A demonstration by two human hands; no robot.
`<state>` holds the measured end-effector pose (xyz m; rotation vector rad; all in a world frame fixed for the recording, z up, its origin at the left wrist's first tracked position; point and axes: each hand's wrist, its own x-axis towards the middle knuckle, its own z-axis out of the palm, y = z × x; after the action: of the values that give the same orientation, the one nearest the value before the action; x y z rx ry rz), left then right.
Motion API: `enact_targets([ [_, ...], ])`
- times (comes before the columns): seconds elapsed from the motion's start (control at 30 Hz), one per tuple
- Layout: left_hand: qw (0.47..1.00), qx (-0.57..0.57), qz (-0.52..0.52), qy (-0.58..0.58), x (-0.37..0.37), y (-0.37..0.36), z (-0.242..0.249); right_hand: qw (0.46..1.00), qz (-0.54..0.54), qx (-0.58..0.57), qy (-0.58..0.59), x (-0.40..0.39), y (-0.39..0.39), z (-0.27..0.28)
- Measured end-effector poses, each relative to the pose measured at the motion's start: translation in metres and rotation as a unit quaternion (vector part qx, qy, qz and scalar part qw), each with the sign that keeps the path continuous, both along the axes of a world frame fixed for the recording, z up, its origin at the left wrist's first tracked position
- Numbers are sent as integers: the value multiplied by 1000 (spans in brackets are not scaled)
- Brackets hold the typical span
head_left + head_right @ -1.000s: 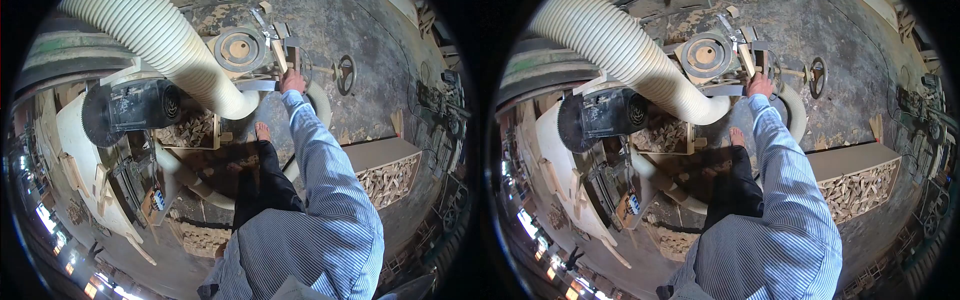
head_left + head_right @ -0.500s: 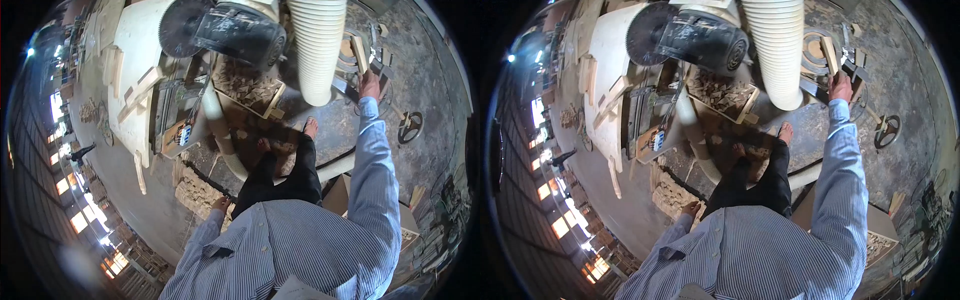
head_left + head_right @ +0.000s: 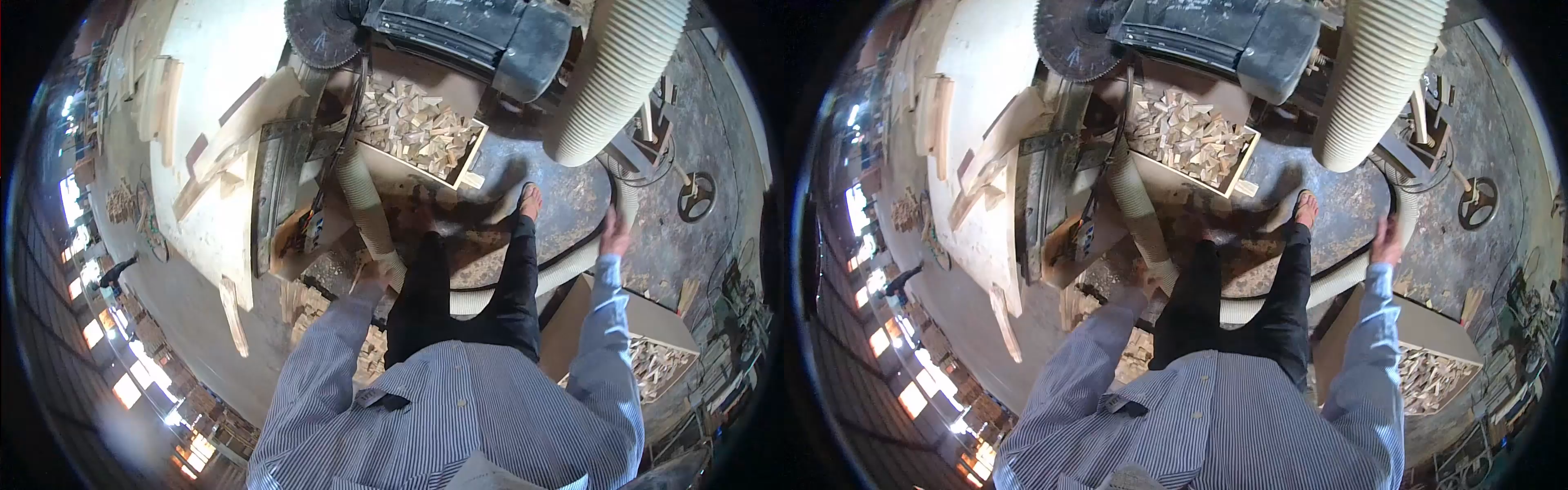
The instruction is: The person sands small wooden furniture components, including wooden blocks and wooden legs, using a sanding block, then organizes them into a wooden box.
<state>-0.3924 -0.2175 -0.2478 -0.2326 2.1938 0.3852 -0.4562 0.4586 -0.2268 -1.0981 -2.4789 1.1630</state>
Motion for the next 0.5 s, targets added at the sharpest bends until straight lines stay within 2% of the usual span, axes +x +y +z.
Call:
enact_targets([
  [0.03,999,-4,-48,22,-16,-9,-25,989,42,60,-132,28,-28,-2],
  [0.07,994,-8,-94,46,-39,-12,-52,997,65,-13,-45,76,-42,-55],
  [0.13,986,-43,-112,-112,-107,1,-87,981,128,-69,-125,113,-105,-52],
  [0.2,991,-12,-109,81,-140,1,-116,963,162,-116,-182,128,-157,-47],
  [0.23,991,-12,-106,82,-160,9,-119,952,170,-134,-215,119,-184,-26],
  [0.3,985,-52,-143,84,-203,30,-118,949,233,-95,-189,129,-208,-41],
  [0.33,985,-52,-141,79,-212,28,-139,948,234,-96,-194,133,-215,-49],
  [0.4,960,-95,-261,-31,-224,17,-188,940,217,-135,-224,137,-222,-61],
  [0.43,961,-95,-258,-35,-218,9,-210,939,221,-136,-227,137,-222,-65],
  [0.5,965,-152,-210,41,-197,-13,-261,936,212,-148,-237,127,-220,-62],
])
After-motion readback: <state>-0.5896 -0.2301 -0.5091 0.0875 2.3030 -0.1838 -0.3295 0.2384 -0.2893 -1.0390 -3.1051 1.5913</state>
